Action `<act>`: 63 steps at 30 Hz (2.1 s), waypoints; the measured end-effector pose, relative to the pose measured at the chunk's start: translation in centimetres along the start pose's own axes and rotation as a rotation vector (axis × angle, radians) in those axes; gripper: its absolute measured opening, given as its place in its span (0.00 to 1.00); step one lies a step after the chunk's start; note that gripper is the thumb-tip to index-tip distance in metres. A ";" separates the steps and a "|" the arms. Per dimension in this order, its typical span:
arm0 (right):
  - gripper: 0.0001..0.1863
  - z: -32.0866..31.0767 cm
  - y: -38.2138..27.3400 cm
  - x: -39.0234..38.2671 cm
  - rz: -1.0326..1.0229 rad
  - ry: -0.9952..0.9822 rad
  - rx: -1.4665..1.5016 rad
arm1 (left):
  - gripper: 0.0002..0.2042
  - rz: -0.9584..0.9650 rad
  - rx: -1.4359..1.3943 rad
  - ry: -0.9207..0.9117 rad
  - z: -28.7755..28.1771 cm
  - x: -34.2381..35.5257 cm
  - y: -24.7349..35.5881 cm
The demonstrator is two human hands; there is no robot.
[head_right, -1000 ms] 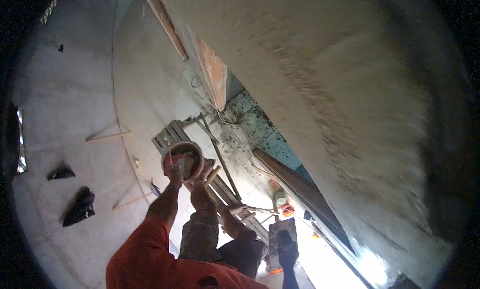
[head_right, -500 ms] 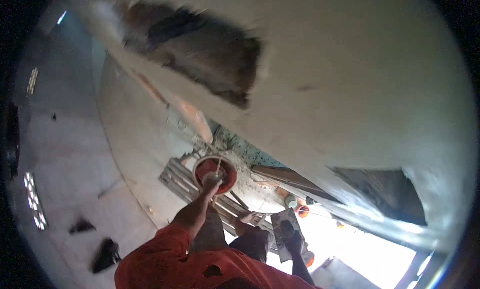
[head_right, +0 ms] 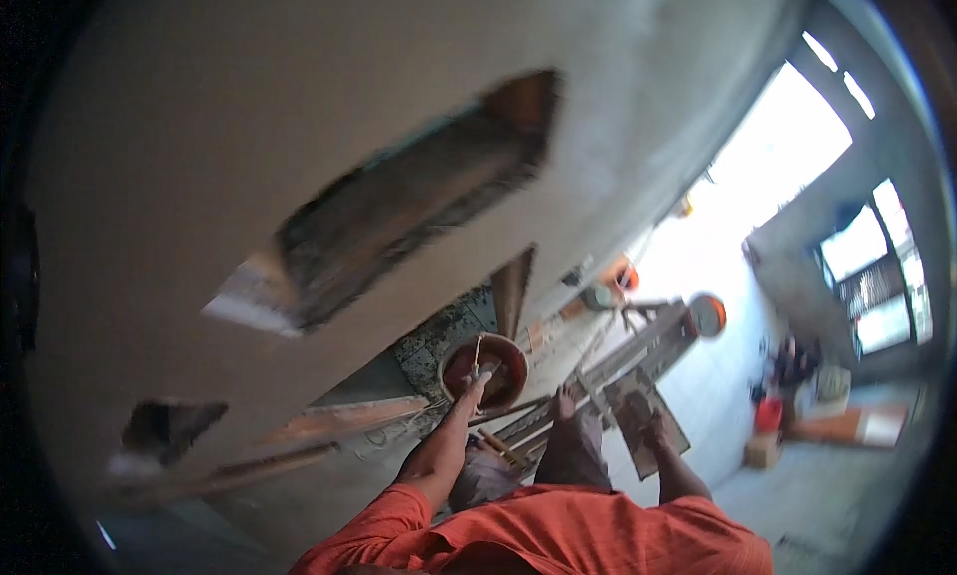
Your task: The person smooths plaster onto a wall and around wall openings using a float, scoops more plaster mixture from a bucket onto the float, and applies it to the wall edges.
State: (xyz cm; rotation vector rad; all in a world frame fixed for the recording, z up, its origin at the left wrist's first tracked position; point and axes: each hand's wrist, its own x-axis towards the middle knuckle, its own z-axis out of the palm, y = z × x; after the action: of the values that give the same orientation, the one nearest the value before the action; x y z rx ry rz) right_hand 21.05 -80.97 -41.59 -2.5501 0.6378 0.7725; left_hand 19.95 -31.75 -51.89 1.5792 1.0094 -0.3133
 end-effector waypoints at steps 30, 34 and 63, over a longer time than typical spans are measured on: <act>0.32 14.5 15.2 -12.5 0.741 0.091 0.624 | 0.16 -0.099 0.532 -0.758 40.9 2.5 3.6; 0.30 14.2 14.8 -11.8 0.732 0.156 0.621 | 0.16 -0.065 0.583 -0.862 48.2 4.5 3.4; 0.23 4.0 16.3 5.9 0.717 0.011 2.284 | 0.20 -0.243 0.637 -0.399 27.6 14.7 7.3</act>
State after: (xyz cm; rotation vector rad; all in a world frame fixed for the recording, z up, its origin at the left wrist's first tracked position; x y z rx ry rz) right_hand 15.23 -94.08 -52.04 -0.1995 1.2503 -0.1075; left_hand 42.91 -49.96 -64.95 1.8439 0.8218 -1.1615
